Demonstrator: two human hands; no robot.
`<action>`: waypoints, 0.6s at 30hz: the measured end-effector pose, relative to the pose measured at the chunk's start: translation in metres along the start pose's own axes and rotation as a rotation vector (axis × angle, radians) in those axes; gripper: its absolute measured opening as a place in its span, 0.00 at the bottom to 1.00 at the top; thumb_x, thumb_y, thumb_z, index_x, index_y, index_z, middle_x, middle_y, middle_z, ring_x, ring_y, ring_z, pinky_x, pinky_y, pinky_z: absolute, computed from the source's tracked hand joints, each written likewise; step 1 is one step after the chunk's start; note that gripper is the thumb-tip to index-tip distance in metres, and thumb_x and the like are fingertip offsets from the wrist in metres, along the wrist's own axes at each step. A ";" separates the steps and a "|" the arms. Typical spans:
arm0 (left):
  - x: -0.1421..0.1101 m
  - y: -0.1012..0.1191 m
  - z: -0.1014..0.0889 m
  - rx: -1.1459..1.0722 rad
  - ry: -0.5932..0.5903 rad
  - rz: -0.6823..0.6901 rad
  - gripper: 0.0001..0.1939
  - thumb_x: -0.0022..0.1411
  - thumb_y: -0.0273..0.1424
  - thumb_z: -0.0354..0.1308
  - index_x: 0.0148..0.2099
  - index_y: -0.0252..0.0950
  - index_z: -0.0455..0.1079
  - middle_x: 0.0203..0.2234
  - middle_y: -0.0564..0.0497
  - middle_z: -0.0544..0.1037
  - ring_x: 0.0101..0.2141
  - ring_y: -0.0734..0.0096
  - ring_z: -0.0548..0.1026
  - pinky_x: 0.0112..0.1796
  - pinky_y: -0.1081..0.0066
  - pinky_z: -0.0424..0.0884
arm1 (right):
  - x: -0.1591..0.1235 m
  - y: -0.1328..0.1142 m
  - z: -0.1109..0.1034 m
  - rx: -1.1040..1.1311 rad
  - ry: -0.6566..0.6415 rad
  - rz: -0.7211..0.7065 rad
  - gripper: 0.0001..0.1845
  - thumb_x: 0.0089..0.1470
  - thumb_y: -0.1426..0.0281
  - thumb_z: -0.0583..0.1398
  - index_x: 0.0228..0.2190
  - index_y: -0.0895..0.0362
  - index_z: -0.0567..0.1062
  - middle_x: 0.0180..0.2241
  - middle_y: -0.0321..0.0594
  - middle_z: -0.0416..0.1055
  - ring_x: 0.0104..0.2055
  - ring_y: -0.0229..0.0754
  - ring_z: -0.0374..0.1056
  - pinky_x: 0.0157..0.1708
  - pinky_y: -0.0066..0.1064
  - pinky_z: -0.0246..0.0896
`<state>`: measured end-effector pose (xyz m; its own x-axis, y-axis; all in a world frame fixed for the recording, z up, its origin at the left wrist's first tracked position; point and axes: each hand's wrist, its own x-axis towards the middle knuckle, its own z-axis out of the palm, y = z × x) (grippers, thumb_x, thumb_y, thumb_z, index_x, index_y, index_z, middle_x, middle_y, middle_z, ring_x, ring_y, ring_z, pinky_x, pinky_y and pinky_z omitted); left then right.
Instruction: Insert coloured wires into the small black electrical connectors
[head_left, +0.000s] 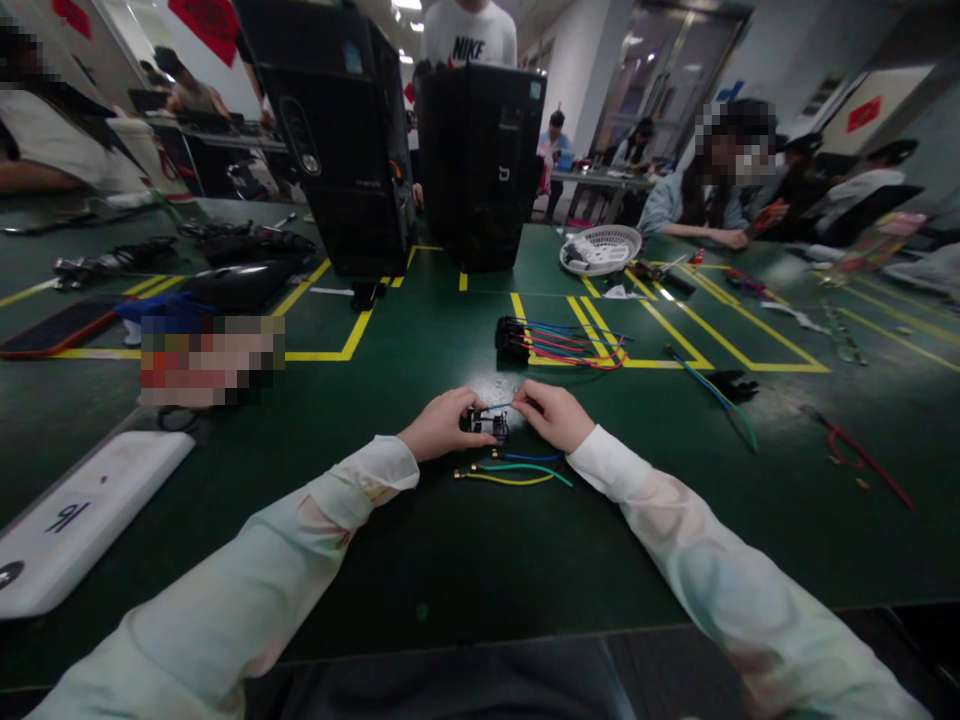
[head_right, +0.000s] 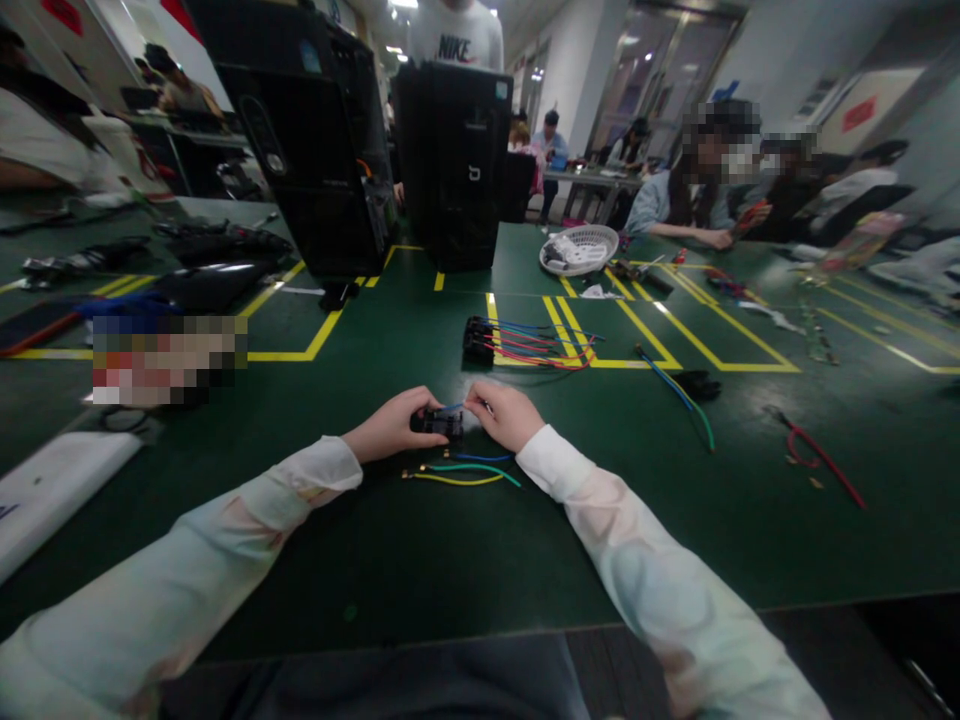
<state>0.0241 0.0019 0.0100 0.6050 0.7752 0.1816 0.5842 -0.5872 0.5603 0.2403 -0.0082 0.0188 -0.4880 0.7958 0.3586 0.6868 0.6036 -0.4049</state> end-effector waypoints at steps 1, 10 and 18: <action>0.000 0.000 0.000 0.000 0.001 0.001 0.22 0.47 0.45 0.61 0.39 0.34 0.68 0.34 0.49 0.69 0.35 0.66 0.67 0.34 0.70 0.63 | 0.000 0.000 0.000 -0.026 -0.001 0.005 0.07 0.55 0.67 0.52 0.28 0.56 0.66 0.25 0.36 0.66 0.27 0.35 0.60 0.28 0.25 0.50; 0.000 0.002 -0.001 -0.002 -0.012 -0.009 0.21 0.47 0.44 0.61 0.39 0.35 0.68 0.34 0.49 0.69 0.35 0.65 0.67 0.34 0.69 0.63 | 0.000 0.001 -0.003 -0.023 -0.067 -0.037 0.07 0.54 0.69 0.53 0.26 0.56 0.66 0.24 0.35 0.66 0.26 0.35 0.60 0.27 0.24 0.49; 0.000 0.002 0.000 -0.003 -0.011 -0.010 0.22 0.47 0.45 0.61 0.39 0.34 0.67 0.33 0.49 0.69 0.34 0.66 0.67 0.33 0.70 0.63 | -0.001 -0.001 -0.002 -0.072 -0.098 -0.055 0.06 0.55 0.70 0.53 0.26 0.55 0.66 0.25 0.35 0.66 0.27 0.36 0.61 0.28 0.25 0.49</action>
<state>0.0249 0.0011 0.0113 0.6051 0.7785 0.1666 0.5891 -0.5786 0.5642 0.2412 -0.0098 0.0208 -0.5738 0.7647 0.2932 0.6929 0.6442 -0.3239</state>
